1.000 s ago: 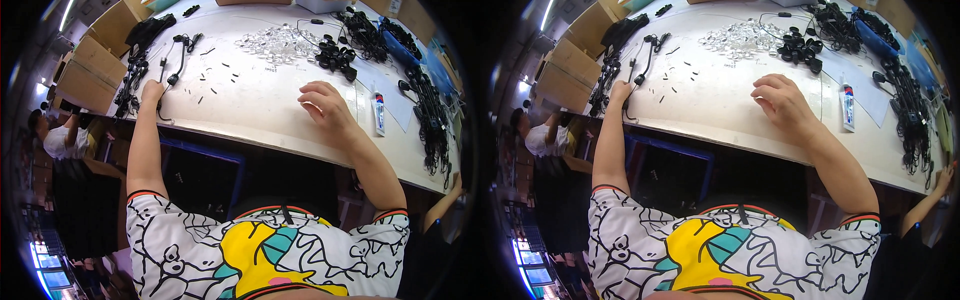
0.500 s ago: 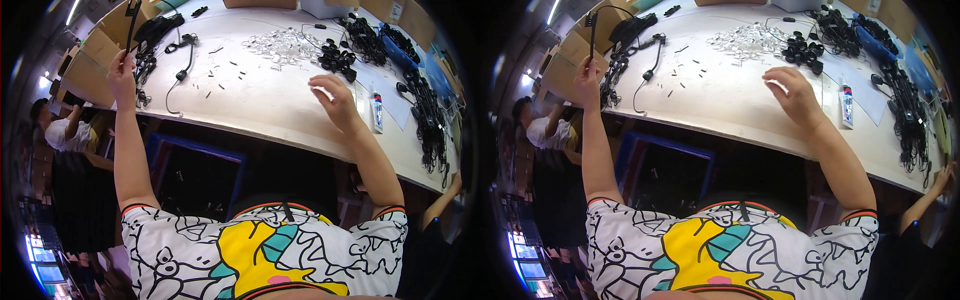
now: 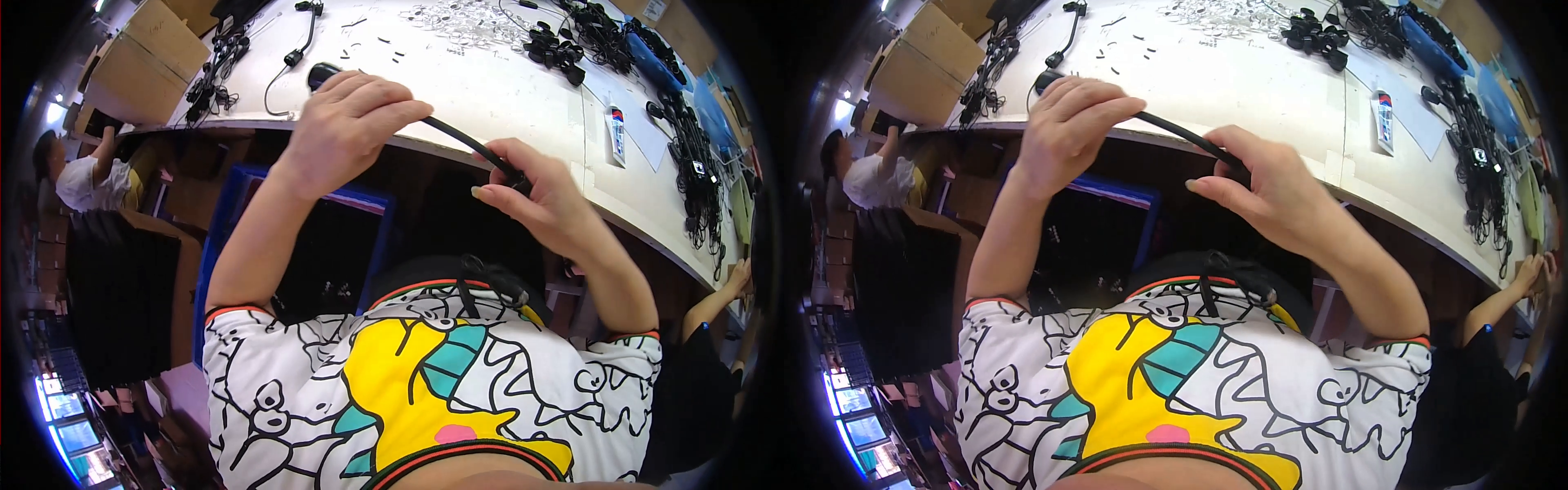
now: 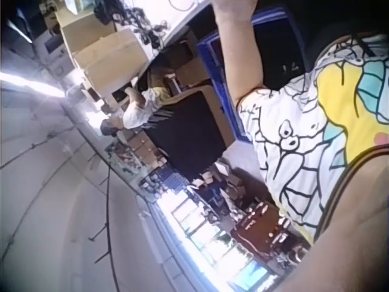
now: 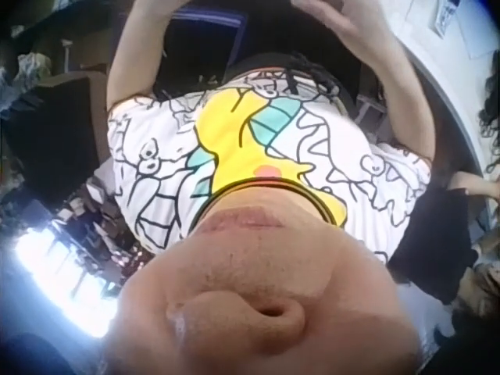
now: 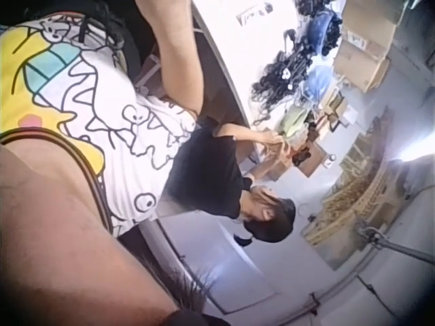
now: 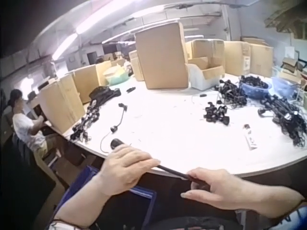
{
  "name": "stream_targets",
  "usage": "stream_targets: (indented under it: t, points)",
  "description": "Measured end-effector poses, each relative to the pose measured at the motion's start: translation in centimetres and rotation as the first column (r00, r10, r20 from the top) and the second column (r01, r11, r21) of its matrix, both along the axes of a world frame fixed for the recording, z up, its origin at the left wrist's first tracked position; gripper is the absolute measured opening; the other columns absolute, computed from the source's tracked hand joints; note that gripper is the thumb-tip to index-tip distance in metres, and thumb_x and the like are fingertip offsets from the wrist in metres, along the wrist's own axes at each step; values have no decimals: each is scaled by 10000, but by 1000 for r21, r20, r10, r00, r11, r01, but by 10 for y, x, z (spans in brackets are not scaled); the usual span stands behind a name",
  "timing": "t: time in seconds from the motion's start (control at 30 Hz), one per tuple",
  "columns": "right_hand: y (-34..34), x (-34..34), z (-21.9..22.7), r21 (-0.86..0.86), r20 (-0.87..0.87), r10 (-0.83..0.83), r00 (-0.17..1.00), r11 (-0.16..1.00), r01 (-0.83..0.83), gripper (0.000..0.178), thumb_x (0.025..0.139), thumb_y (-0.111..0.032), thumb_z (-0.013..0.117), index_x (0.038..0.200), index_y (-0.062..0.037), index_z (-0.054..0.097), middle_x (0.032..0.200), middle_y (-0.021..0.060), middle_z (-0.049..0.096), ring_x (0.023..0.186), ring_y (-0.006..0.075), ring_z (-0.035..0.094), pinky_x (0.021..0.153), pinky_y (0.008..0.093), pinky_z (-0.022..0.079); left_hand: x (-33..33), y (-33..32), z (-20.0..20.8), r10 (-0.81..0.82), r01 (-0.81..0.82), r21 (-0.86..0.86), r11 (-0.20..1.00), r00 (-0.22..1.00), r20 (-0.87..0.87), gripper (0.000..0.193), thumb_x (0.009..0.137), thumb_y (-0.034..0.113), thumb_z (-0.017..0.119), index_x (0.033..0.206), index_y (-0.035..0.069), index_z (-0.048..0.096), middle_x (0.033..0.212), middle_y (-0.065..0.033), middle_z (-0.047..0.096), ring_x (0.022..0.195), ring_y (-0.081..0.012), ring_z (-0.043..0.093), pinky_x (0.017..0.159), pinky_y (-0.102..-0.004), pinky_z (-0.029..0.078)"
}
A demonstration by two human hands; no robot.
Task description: The person assembles small electronic components and small plastic parts by applying adhesive from a tube and fitting the pieces together by hand.
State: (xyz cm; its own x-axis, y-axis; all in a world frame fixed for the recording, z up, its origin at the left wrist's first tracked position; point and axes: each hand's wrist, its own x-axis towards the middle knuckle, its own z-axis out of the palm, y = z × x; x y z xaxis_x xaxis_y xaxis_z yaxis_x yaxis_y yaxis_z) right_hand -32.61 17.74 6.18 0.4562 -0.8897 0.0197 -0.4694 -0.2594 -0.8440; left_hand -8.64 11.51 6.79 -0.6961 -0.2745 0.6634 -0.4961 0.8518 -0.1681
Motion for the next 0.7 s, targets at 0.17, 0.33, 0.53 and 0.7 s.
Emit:
stream_targets:
  t: [0.17, 0.33, 0.53, 0.7]
  points:
    - [5, -13, -72, -30, 317, -159, 935, 984, 178, 258, 790, -88, 602, 1023, -10, 526, 802, -12, 504, 742, 51, 449, 675, 176, 377, -26, 15, -64, 20, 222, 250, 943, 710, -704, 175, 749, 150, 650, 852, 41, 559, 835, -84, 567, 762, -189, 549, 739, -312, 432]
    - [11, -13, -113, 74, 330, -119, 936, 992, 100, 301, 757, -57, 624, 1033, -15, 512, 827, -4, 505, 752, 55, 459, 676, 188, 393, -46, 19, -79, 587, 962, 206, 178, 64, -807, 492, 875, 464, 376, 1175, 74, 356, 990, -99, 522, 898, -193, 535, 862, -355, 406]
    - [8, -18, -165, -169, 46, -109, 993, 979, 115, 400, 745, -124, 648, 1085, -44, 453, 872, 128, 550, 777, 251, 559, 703, 294, 439, -52, 11, -73, 386, 966, 80, 244, -21, -922, 417, 879, 370, 442, 1178, 94, 351, 861, -53, 492, 638, -132, 466, 655, -282, 403]
    - [4, -32, -205, -184, -173, -52, 984, 983, 19, 204, 848, -167, 493, 992, -38, 557, 983, 170, 564, 898, 338, 547, 761, 374, 455, -35, 7, -54, 278, 950, 125, 286, 43, -960, 387, 881, 333, 455, 1169, 91, 364, 843, -45, 491, 615, -111, 426, 609, -251, 367]
